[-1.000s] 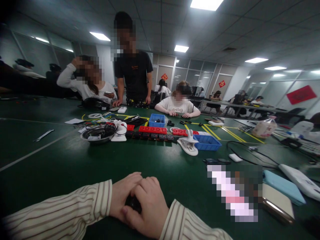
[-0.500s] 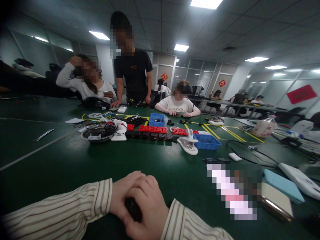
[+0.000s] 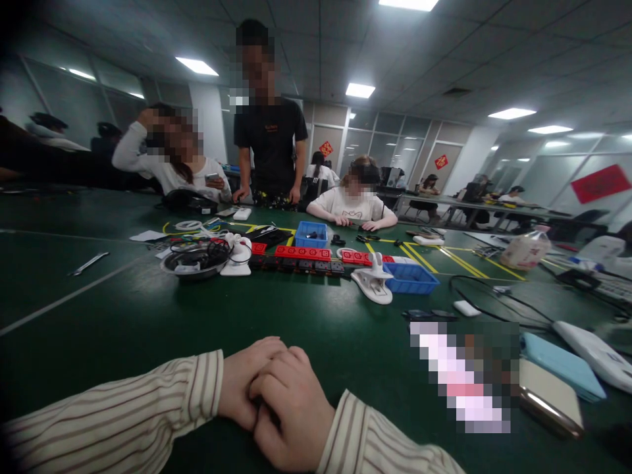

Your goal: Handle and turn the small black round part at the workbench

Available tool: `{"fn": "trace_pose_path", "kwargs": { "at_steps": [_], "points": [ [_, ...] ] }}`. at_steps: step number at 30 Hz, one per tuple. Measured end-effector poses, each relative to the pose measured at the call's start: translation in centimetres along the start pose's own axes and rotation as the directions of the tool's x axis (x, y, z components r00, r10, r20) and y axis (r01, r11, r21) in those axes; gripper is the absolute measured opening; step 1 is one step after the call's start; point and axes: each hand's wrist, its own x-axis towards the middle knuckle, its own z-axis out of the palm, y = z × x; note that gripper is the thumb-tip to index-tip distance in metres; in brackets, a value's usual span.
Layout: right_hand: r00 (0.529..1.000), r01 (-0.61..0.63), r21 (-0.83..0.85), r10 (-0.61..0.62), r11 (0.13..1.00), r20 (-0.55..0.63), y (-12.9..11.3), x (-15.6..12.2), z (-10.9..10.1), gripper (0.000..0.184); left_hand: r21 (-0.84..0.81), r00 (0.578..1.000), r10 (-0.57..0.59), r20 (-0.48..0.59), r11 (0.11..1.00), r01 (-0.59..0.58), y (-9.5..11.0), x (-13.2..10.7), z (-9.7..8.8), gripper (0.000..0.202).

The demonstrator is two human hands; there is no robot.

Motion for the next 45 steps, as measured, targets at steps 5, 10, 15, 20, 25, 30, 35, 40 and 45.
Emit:
{"fn": "trace_pose_path", "kwargs": {
  "at_steps": [5, 10, 15, 20, 25, 30, 35, 40, 45],
  "points": [
    [0.997, 0.070, 0.050, -0.072, 0.996, 0.024, -0.4, 0.2, -0.4, 0.026, -0.073, 1.000, -0.002, -0.015, 0.997, 0.001, -0.3, -0.1, 0.2, 0.066],
    [0.995, -0.092, 0.019, 0.092, 0.996, -0.031, -0.3, 0.2, -0.3, 0.025, -0.072, 0.995, -0.040, -0.095, 0.997, 0.033, 0.2, -0.7, 0.0, 0.076],
    [0.955, -0.296, -0.046, 0.296, 0.954, -0.020, -0.2, -0.2, 0.3, 0.028, 0.020, 0.989, -0.087, -0.116, 0.996, 0.090, 1.0, -0.7, 0.0, 0.067],
    [0.964, -0.264, -0.032, 0.265, 0.964, 0.021, 0.0, -0.3, 0.3, 0.017, 0.013, 0.993, -0.088, -0.079, 0.996, 0.089, 0.7, -0.5, 0.1, 0.054],
    [0.997, -0.073, 0.055, 0.073, 0.996, -0.001, 0.1, -0.1, 0.0, 0.027, -0.121, 0.999, -0.034, -0.004, 0.992, 0.033, -0.3, -0.3, -0.1, 0.048],
    [0.999, 0.038, 0.117, -0.037, 0.992, -0.009, 0.1, 0.0, -0.1, 0.040, -0.113, 0.999, -0.023, 0.042, 0.993, 0.027, -0.3, -0.1, -0.3, 0.048],
    [0.999, -0.039, 0.096, 0.037, 0.995, 0.021, 0.0, 0.1, -0.2, 0.032, -0.069, 0.999, -0.022, -0.043, 0.997, 0.019, -0.1, -0.4, 0.2, 0.072],
    [0.944, -0.328, -0.016, 0.329, 0.944, 0.001, -0.1, 0.0, 0.1, 0.034, -0.011, 0.994, -0.084, -0.065, 0.996, 0.084, 0.5, -0.6, 0.0, 0.071],
    [0.901, -0.429, -0.083, 0.433, 0.899, 0.030, 0.1, -0.2, 0.6, 0.019, -0.004, 0.993, -0.088, -0.080, 0.996, 0.088, 0.5, -0.5, -0.2, 0.063]
  ]
}}
